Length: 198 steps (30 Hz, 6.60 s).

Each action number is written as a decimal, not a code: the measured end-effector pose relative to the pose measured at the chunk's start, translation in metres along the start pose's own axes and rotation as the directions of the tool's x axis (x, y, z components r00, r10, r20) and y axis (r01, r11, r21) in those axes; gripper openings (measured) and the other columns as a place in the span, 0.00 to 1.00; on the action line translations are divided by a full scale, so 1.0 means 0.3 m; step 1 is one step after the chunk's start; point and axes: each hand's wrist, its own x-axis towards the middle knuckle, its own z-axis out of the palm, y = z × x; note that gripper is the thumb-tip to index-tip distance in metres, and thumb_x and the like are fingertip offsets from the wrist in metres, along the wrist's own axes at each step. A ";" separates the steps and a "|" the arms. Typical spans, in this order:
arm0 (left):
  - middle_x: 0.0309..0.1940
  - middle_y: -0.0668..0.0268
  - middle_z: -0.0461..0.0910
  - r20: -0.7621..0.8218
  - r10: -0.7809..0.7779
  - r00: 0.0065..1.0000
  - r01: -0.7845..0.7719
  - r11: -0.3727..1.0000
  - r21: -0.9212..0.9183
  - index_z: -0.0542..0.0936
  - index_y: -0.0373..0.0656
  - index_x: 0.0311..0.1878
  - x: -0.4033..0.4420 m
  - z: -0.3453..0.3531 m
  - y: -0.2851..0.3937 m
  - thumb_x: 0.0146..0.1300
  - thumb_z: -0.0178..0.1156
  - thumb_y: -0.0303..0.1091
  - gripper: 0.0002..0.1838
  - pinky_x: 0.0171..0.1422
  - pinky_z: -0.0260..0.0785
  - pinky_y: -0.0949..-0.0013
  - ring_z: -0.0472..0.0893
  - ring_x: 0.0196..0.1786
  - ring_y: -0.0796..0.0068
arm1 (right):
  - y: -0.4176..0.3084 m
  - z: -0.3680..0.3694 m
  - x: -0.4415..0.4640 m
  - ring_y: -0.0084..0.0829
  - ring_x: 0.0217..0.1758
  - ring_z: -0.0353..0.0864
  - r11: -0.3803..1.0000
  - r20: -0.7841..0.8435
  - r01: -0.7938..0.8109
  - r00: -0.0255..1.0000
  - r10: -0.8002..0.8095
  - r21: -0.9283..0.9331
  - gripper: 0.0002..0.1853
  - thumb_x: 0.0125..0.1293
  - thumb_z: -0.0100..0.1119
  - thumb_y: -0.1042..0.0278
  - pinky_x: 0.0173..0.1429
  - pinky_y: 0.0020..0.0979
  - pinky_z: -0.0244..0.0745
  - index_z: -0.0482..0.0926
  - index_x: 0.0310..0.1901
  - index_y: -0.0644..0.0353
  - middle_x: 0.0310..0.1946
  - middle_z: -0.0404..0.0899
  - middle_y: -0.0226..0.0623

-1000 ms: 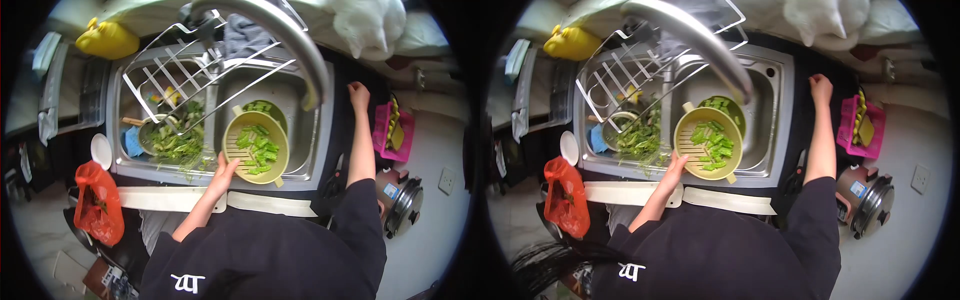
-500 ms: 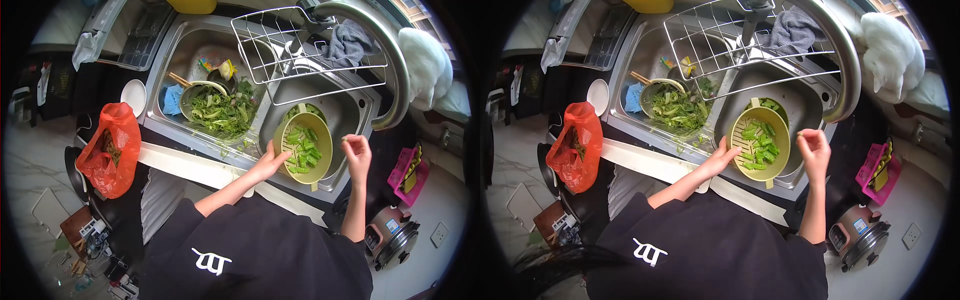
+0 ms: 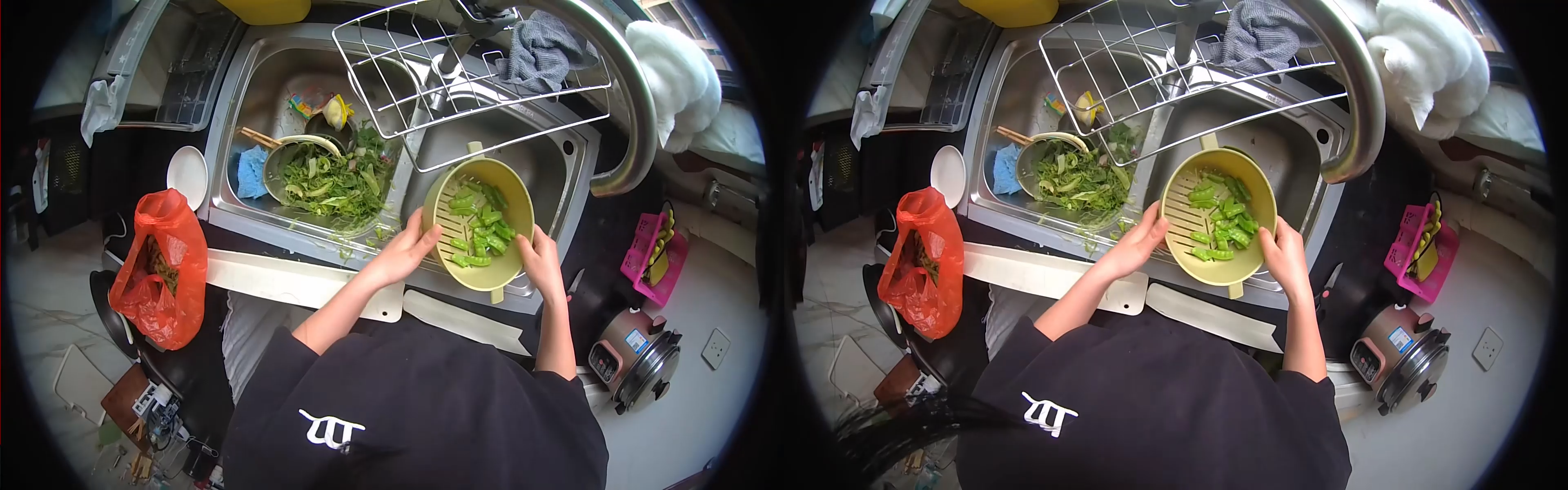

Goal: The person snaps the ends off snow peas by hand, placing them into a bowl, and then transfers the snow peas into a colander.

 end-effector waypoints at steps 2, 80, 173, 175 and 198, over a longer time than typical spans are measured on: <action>0.44 0.58 0.80 0.063 -0.043 0.997 0.047 0.997 -0.062 0.69 0.34 0.62 0.071 -0.120 -0.026 0.66 0.40 0.71 0.44 0.47 0.72 0.71 0.80 0.39 0.75 | 0.035 -0.001 -0.004 0.20 0.33 0.75 0.991 -0.057 0.038 0.998 -0.031 0.126 0.13 0.68 0.50 0.70 0.38 0.27 0.71 0.76 0.48 0.70 0.31 0.80 0.35; 0.59 0.58 0.70 -0.483 -0.155 0.862 0.110 0.987 -0.119 0.64 0.35 0.66 -0.153 -0.242 -0.080 0.63 0.52 0.37 0.29 0.67 0.57 0.69 0.69 0.60 0.68 | 0.148 0.345 0.352 0.55 0.68 0.62 0.861 -0.228 0.150 0.929 -0.290 -0.487 0.36 0.57 0.65 0.62 0.63 0.44 0.71 0.62 0.67 0.56 0.65 0.58 0.56; 0.64 0.54 0.68 -0.378 0.026 0.926 -0.048 0.998 -0.048 0.54 0.42 0.73 -0.018 -0.032 -0.046 0.69 0.45 0.37 0.31 0.68 0.60 0.65 0.70 0.65 0.63 | -0.233 0.245 0.083 0.38 0.45 0.79 0.505 -0.168 0.797 0.477 -0.863 -0.332 0.06 0.62 0.62 0.66 0.50 0.37 0.75 0.82 0.35 0.59 0.32 0.81 0.34; 0.64 0.54 0.69 -0.391 0.053 0.919 -0.058 0.998 -0.001 0.54 0.43 0.74 -0.017 -0.032 -0.060 0.68 0.45 0.37 0.31 0.67 0.61 0.66 0.71 0.64 0.63 | -0.230 0.194 0.062 0.38 0.46 0.78 0.612 -0.207 0.744 0.576 -0.791 -0.268 0.06 0.61 0.62 0.67 0.52 0.38 0.74 0.82 0.36 0.59 0.34 0.81 0.34; 0.60 0.58 0.70 -0.553 0.022 0.833 -0.134 0.978 -0.163 0.64 0.33 0.65 -0.049 -0.124 -0.083 0.69 0.50 0.40 0.27 0.68 0.58 0.68 0.70 0.62 0.68 | -0.046 0.088 0.129 0.47 0.44 0.79 0.857 -0.458 0.415 0.725 -0.515 -0.307 0.09 0.58 0.56 0.80 0.48 0.41 0.75 0.81 0.40 0.60 0.40 0.79 0.41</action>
